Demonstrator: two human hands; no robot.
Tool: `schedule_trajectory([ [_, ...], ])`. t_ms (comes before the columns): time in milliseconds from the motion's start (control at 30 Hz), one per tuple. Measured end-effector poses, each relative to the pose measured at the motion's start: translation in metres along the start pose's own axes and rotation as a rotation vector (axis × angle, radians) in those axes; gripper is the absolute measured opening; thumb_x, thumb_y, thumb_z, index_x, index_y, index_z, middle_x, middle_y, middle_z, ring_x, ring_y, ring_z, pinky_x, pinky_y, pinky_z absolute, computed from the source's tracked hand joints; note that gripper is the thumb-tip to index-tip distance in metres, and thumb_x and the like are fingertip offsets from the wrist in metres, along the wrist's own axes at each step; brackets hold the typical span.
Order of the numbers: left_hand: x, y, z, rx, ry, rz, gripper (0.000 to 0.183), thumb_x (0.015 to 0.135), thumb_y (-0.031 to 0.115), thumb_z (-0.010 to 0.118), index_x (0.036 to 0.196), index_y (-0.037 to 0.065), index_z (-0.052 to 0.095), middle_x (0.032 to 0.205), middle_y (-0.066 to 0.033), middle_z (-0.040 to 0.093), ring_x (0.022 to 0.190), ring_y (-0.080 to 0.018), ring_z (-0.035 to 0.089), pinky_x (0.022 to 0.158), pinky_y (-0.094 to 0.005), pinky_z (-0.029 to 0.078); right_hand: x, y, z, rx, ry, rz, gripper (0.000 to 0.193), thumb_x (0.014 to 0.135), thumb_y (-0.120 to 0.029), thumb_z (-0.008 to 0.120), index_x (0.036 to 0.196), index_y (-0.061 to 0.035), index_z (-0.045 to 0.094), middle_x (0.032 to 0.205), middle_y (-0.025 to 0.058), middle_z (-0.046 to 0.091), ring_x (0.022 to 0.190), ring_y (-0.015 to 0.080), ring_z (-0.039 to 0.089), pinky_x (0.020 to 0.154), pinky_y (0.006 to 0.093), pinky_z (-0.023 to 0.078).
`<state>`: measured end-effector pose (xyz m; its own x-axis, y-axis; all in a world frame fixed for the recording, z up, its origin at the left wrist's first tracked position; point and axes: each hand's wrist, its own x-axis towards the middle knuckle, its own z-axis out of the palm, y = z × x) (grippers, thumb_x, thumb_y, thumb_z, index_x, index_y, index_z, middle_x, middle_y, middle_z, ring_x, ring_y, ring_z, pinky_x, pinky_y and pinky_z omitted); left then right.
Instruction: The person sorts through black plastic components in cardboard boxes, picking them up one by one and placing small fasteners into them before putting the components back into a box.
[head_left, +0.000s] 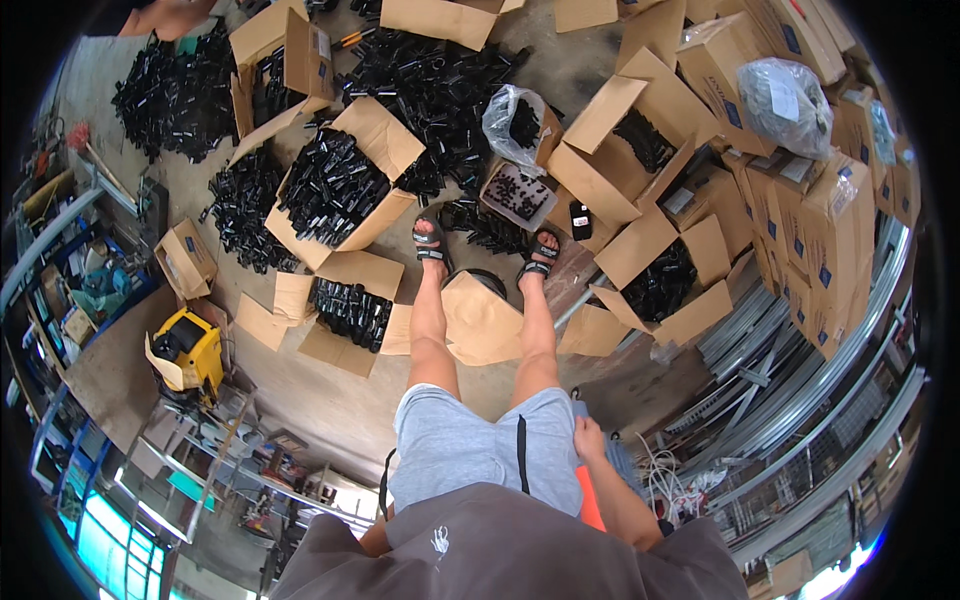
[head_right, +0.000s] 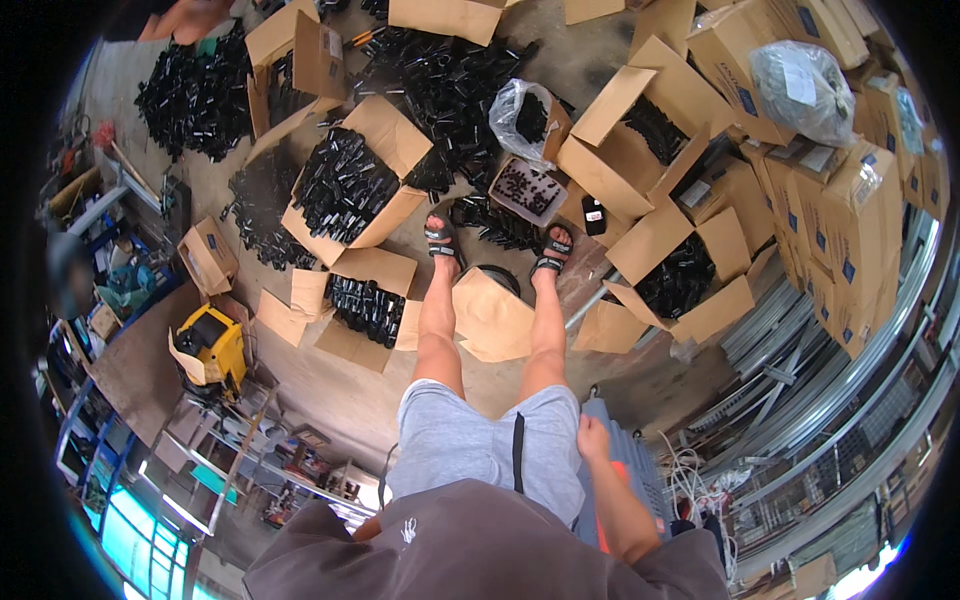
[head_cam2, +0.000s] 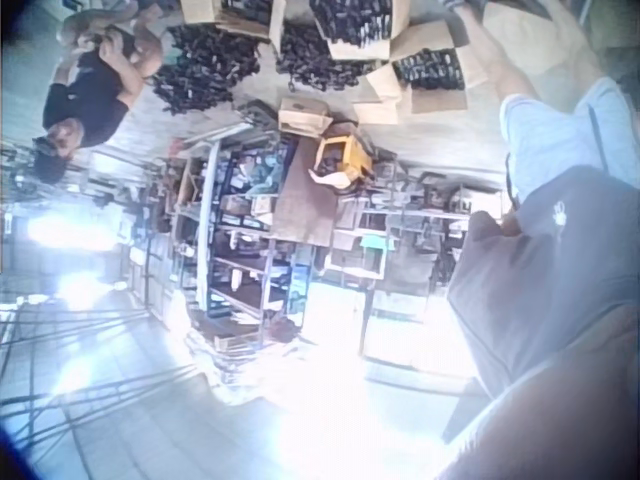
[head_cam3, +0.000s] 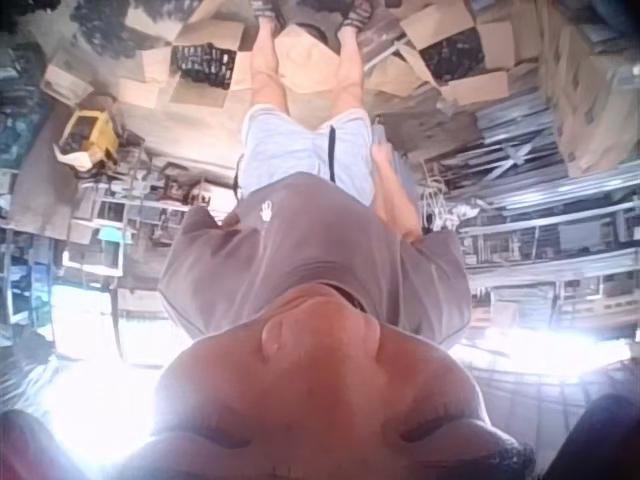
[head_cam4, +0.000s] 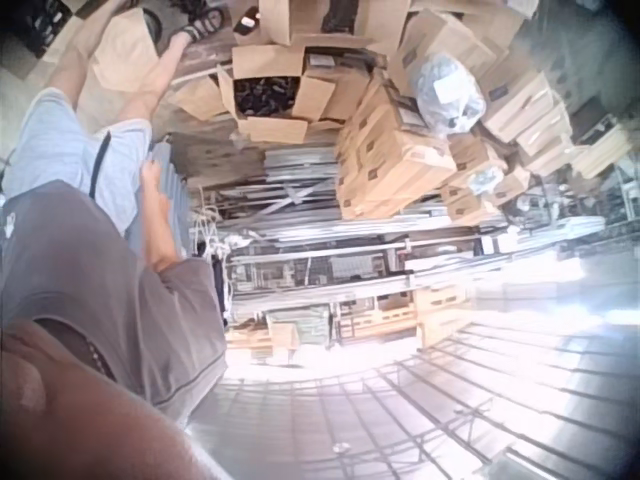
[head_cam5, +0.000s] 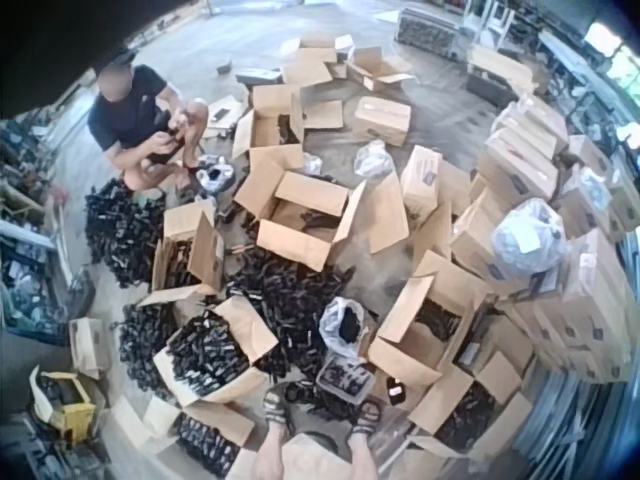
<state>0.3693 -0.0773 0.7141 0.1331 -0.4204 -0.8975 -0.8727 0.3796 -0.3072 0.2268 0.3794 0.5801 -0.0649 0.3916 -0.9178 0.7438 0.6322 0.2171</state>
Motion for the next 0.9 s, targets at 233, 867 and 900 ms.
schedule_trajectory([
  [233,-0.007,0.011,-0.006,-0.129,-0.012,-0.021,0.032,0.098,0.034,0.065,0.104,0.003,0.068,0.092,-0.0166,0.072,0.087,-0.0240,0.070,0.080,-0.0428,0.054,-0.059,0.019,0.005,1.150,-0.286,0.594,0.043,0.103,-0.032,0.055,0.114,0.0060,0.071,0.105,0.0164,0.076,0.099,0.0283,0.071,0.088,0.0429,0.055],
  [867,0.032,0.051,-0.051,-0.219,0.085,0.103,0.033,0.092,0.029,0.070,0.108,0.000,0.069,0.097,-0.0156,0.072,0.092,-0.0272,0.068,0.087,-0.0434,0.054,-0.084,0.092,0.073,0.493,-0.101,0.108,0.037,0.103,-0.029,0.055,0.109,0.0027,0.072,0.097,0.0142,0.076,0.090,0.0272,0.070,0.082,0.0416,0.055],
  [900,0.038,0.057,-0.051,-0.250,0.104,0.113,0.033,0.092,0.029,0.070,0.108,0.000,0.069,0.097,-0.0156,0.072,0.092,-0.0274,0.068,0.087,-0.0435,0.054,-0.080,0.096,0.079,0.467,-0.090,0.075,0.037,0.103,-0.029,0.055,0.109,0.0026,0.072,0.096,0.0141,0.076,0.090,0.0272,0.070,0.082,0.0415,0.055],
])
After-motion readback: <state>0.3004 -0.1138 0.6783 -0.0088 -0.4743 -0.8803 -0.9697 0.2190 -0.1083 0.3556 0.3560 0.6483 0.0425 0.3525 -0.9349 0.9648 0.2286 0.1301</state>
